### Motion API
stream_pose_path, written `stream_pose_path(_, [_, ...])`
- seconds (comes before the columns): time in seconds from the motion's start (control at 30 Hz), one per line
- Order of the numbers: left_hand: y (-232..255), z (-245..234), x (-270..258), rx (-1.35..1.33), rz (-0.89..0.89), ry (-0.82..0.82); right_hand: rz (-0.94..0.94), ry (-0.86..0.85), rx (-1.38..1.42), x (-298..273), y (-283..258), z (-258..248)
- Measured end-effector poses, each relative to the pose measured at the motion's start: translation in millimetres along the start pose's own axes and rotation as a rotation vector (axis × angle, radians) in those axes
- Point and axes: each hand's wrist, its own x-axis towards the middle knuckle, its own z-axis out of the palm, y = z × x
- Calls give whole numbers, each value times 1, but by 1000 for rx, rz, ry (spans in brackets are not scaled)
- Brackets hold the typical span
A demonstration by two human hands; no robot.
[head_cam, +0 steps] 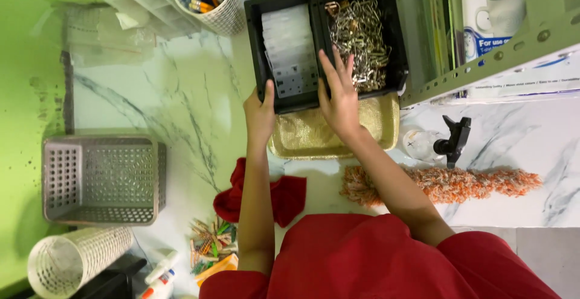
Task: The person picks up gold-colored keychain clips from a black container by hand and places them into clear plastic bags on a desk, moving a red cloth and a gold tray aside.
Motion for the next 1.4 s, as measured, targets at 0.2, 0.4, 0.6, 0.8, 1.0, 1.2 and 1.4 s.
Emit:
stream_pose_path(0.2, [-31,-18,-75,59,-7,50,-113,20,-12,-65,-35,-16])
stream_pose_path(0.4, [-38,-9,-95,123,163,59,-102,26,-51,-108,-13,-9])
stream_pose_path(0.6, [-60,2,-95,136,-25,-17,6,-21,-4,-120,1,-8])
stream_pose_path(0.8, [-59,-2,-114,93,102,58,-86,-5,-24,-128,-5,-11])
stream_pose_path(1.0, [-81,-24,-140,48,-31,224,-128,-80,107,-126,-29,0])
stream_pose_path(1.2, [-83,-63,-154,-39,-63,506,-383,-209,200,-85,-52,45])
stream_pose_path(1.4, [-117,-89,-140,-34,-13,805,-505,-485,308,-43,-78,107])
